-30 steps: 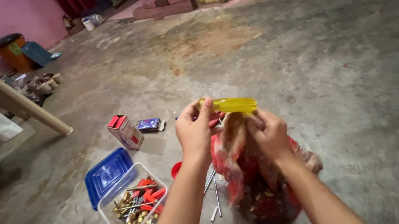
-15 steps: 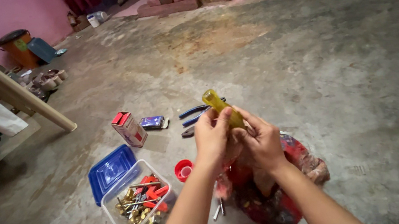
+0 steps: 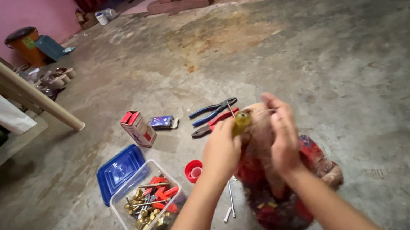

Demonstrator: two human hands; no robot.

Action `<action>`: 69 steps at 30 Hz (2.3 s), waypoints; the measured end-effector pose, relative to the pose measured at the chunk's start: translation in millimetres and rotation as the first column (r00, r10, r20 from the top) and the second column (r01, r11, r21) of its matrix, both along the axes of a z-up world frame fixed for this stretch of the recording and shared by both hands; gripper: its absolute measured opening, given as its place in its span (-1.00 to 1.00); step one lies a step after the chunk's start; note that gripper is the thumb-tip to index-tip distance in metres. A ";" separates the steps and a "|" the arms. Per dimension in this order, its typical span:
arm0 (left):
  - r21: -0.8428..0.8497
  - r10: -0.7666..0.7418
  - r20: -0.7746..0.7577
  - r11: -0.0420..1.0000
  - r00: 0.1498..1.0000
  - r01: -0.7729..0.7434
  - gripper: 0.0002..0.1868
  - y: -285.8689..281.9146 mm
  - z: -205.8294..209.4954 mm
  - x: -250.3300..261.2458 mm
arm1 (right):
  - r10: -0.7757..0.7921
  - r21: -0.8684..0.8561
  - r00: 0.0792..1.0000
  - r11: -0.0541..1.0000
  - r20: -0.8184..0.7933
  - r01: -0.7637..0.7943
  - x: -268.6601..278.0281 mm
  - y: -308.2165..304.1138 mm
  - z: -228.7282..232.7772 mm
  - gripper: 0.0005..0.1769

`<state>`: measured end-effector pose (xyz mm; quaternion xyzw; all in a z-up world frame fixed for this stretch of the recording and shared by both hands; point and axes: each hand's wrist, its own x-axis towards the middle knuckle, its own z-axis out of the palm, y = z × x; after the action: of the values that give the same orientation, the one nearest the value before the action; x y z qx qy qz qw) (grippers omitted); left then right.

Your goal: The person wipes a red plastic plumbing fixture with a cloth, then inserts metal rods and washers into the fixture's holes. They continue adding components one by one, organizing parts from a nearby container.

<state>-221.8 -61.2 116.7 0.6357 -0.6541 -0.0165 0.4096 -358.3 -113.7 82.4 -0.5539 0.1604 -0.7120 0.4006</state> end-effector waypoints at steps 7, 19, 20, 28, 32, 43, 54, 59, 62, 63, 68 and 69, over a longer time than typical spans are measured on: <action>-0.048 -0.100 -0.003 0.994 0.995 0.100 -0.57 18.2 13.1 -8.7 | 0.101 0.235 0.987 0.963 0.129 -0.129 15.3 -2.5 -13.3 -0.75; -0.161 0.046 0.203 0.987 0.978 -0.013 -0.67 36.1 1.8 8.3 | -0.126 0.040 0.972 0.990 -0.200 0.137 -2.6 -7.4 -9.5 -0.89; -0.173 0.047 0.164 0.985 0.985 -0.019 -0.66 39.3 -2.1 11.8 | -0.262 -0.028 0.929 0.964 -0.261 0.264 -10.4 -13.5 -13.9 -0.88; -0.092 0.166 -0.153 0.979 0.974 -0.181 -0.66 82.8 -25.8 111.6 | -0.886 -0.190 0.425 0.456 -0.184 0.869 -155.0 -99.4 -39.8 -0.79; 0.173 0.337 -0.504 0.942 0.796 -0.289 -0.66 97.9 -59.2 140.8 | -0.925 -0.386 0.250 0.350 -0.286 0.854 -157.8 -90.6 -42.1 -0.58; -0.107 0.123 -0.421 0.977 0.899 -0.184 -0.51 83.7 -114.1 149.5 | -0.266 -0.489 0.622 0.844 -0.737 -0.219 108.2 60.9 5.5 -0.38; 0.084 0.233 -0.269 0.972 0.935 -0.218 -0.41 60.4 -119.2 182.6 | -0.178 -0.224 0.596 0.975 -0.783 -0.003 158.4 39.6 -42.9 -0.64; 0.271 0.253 -0.112 0.938 0.961 -0.215 -0.33 55.3 -145.2 175.9 | -0.226 -0.297 0.539 0.954 -0.811 -0.046 164.4 35.2 -69.7 -0.60; 0.303 0.242 -0.064 0.929 0.968 -0.213 -0.40 50.7 -157.8 171.2 | -0.191 -0.275 0.538 0.958 -0.821 -0.078 168.5 31.6 -77.0 -0.59; 0.297 0.246 -0.065 0.930 0.967 -0.216 -0.40 50.3 -160.9 170.1 | -0.202 -0.286 0.535 0.955 -0.820 -0.079 169.2 30.3 -77.2 -0.58; 0.167 0.266 -0.197 0.958 0.944 -0.235 -0.48 51.1 -174.7 166.7 | -0.197 -0.283 0.515 0.955 -0.834 -0.093 171.4 28.0 -74.5 -0.62; 0.136 0.260 -0.222 0.963 0.940 -0.234 -0.49 51.5 -177.3 166.3 | -0.193 -0.274 0.505 0.958 -0.842 -0.090 172.1 29.0 -74.7 -0.63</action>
<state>-55.5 -9.7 -60.6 0.7272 -0.5134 -0.0764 0.4491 -186.1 -84.7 7.6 -0.8799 0.2515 -0.3689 0.1628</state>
